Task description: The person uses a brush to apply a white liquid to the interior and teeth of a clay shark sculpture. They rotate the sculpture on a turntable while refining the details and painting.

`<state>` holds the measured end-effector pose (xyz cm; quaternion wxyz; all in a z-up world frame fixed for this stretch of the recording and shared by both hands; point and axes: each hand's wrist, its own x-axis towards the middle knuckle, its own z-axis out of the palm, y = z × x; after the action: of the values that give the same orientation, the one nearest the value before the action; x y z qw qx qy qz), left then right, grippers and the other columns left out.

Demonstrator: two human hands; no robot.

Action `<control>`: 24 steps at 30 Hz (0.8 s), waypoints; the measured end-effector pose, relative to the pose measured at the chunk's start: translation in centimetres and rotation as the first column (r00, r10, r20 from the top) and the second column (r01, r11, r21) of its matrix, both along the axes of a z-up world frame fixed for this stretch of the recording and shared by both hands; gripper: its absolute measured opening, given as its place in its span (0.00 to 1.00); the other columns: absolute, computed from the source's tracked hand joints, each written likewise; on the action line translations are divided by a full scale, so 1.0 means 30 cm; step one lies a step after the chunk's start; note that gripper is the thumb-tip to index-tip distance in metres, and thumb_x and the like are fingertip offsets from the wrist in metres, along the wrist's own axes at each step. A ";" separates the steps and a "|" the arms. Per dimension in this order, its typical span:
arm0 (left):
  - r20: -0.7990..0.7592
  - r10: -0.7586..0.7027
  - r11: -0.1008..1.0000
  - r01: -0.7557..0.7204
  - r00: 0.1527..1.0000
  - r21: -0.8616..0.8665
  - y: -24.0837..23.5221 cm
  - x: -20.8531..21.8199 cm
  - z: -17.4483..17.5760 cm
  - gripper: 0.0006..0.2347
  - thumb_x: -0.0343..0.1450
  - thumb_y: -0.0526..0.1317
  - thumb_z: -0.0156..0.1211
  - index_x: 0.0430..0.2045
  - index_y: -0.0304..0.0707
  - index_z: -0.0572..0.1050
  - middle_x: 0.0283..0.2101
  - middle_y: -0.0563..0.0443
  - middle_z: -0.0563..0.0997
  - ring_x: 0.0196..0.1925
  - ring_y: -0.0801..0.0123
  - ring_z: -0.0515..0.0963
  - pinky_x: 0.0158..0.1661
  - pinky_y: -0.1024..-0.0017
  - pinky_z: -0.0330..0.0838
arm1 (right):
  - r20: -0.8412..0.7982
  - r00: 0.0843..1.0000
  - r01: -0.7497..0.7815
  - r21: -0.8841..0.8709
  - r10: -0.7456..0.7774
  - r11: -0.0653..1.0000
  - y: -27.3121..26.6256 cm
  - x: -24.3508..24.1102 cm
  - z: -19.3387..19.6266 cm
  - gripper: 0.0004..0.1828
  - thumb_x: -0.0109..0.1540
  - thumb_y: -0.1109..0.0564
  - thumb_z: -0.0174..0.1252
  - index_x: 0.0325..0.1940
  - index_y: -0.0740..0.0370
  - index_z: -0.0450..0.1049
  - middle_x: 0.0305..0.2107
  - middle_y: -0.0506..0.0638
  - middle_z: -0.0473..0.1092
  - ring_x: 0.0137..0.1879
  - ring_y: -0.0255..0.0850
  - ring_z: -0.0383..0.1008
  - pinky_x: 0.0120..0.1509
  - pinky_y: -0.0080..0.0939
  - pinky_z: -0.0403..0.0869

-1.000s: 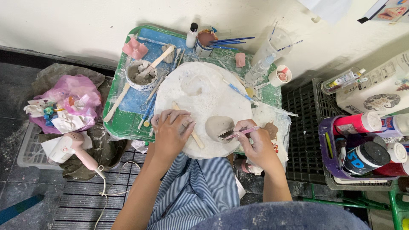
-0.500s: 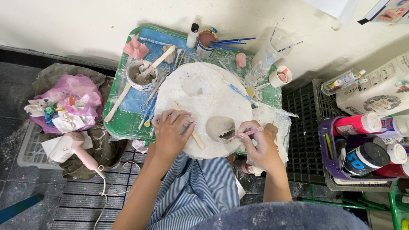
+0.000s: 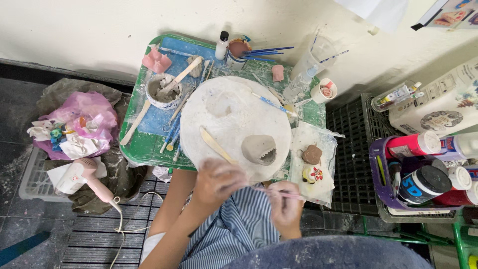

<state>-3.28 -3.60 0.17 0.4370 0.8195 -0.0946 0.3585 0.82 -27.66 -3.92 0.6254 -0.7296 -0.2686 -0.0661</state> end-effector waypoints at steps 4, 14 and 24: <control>0.014 -0.072 0.997 0.072 0.997 0.002 -0.018 -0.047 0.016 0.08 0.62 0.42 0.74 0.33 0.51 0.85 0.38 0.64 0.85 0.36 0.74 0.81 0.45 0.66 0.64 | -0.234 0.971 -0.008 0.136 0.040 0.991 0.012 -0.040 -0.026 0.06 0.68 0.65 0.50 0.49 0.66 0.63 0.34 0.51 0.71 0.31 0.29 0.66 0.34 0.28 0.69; -0.322 -0.215 0.965 0.148 0.922 -0.218 -0.023 -0.042 0.064 0.06 0.64 0.40 0.73 0.30 0.41 0.84 0.32 0.54 0.87 0.33 0.64 0.82 0.44 0.67 0.71 | 0.180 0.981 -0.043 -0.156 0.072 0.987 0.001 -0.014 0.035 0.06 0.65 0.67 0.56 0.45 0.65 0.68 0.35 0.56 0.75 0.36 0.36 0.77 0.40 0.35 0.77; -0.331 -0.068 0.987 0.016 0.941 -0.158 -0.048 0.008 0.075 0.06 0.66 0.39 0.67 0.32 0.40 0.84 0.35 0.52 0.87 0.38 0.56 0.82 0.48 0.62 0.70 | 0.186 0.982 0.020 0.143 -0.047 0.990 0.048 -0.027 -0.041 0.06 0.70 0.63 0.49 0.50 0.65 0.62 0.38 0.56 0.71 0.35 0.36 0.71 0.39 0.36 0.74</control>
<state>-3.03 -5.05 2.42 0.5156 0.8305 -0.0086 0.2105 0.00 -26.21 -5.14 0.6457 -0.6788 -0.3089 -0.1641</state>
